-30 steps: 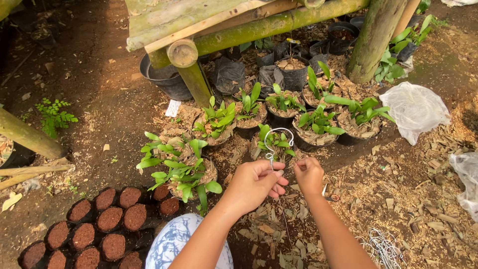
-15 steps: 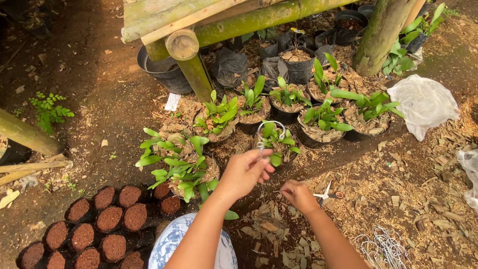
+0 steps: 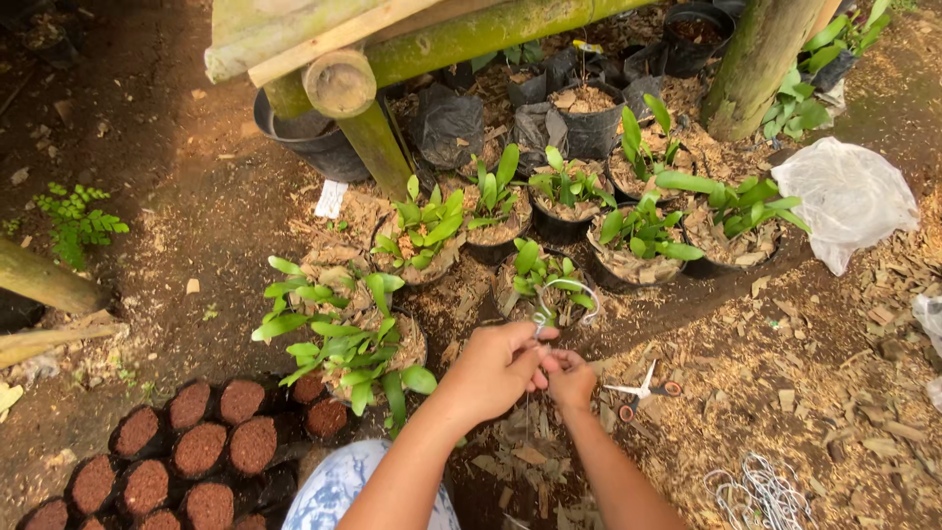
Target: The person trims small potted plants using scissors, cutting leaves and stems. The person then attaches a metal wire hanger to the pot to secure the plant.
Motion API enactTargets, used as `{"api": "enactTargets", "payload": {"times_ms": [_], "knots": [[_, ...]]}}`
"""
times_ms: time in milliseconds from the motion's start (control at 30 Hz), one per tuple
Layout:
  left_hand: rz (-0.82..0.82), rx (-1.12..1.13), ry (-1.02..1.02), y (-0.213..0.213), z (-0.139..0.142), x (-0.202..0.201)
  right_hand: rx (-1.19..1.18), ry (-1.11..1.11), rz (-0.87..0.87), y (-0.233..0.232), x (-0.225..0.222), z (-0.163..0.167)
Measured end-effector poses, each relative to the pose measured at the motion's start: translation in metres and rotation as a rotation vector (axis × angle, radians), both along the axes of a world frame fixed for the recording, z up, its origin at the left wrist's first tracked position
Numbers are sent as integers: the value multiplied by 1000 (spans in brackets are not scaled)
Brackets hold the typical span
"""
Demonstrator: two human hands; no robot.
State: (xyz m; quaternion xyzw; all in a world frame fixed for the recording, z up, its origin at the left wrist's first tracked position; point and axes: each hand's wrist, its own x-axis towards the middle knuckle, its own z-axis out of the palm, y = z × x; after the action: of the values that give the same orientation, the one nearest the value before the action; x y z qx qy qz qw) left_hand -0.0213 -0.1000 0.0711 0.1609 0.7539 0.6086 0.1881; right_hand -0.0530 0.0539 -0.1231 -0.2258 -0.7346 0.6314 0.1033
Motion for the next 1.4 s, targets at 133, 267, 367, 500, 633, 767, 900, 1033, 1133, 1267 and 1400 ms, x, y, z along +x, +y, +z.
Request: {"api": "enactTargets", "payload": {"times_ms": [133, 267, 367, 500, 633, 767, 900, 1033, 1133, 1267, 1400], "knots": [[3, 70, 1, -2, -4, -5, -69, -2, -59, -11, -9, -2], [24, 78, 27, -3, -8, -12, -48, 22, -54, -13, -15, -8], [25, 99, 42, -3, -10, -17, 4, 64, -59, -13, -18, -11], [35, 101, 27, -2, -11, -21, -25, 25, -47, -13, -19, -15], [27, 139, 38, -1, -11, -23, -38, 62, -39, -10, -18, -20], [30, 139, 28, -1, -9, -24, -22, 117, -31, -8, -20, -25], [48, 59, 22, -2, -6, -23, -32, 68, -30, -11, -21, -25], [37, 82, 78, -3, -4, -23, -43, 77, -71, -18, -18, -24], [36, 62, 100, -4, -5, -23, -105, 111, -75, -20, -18, -26], [33, 69, 92, -5, -5, -23, -98, 121, -60, -17, -19, -28], [36, 77, 94, -5, -5, -23, -31, 116, -69, -17, -18, -28]]}}
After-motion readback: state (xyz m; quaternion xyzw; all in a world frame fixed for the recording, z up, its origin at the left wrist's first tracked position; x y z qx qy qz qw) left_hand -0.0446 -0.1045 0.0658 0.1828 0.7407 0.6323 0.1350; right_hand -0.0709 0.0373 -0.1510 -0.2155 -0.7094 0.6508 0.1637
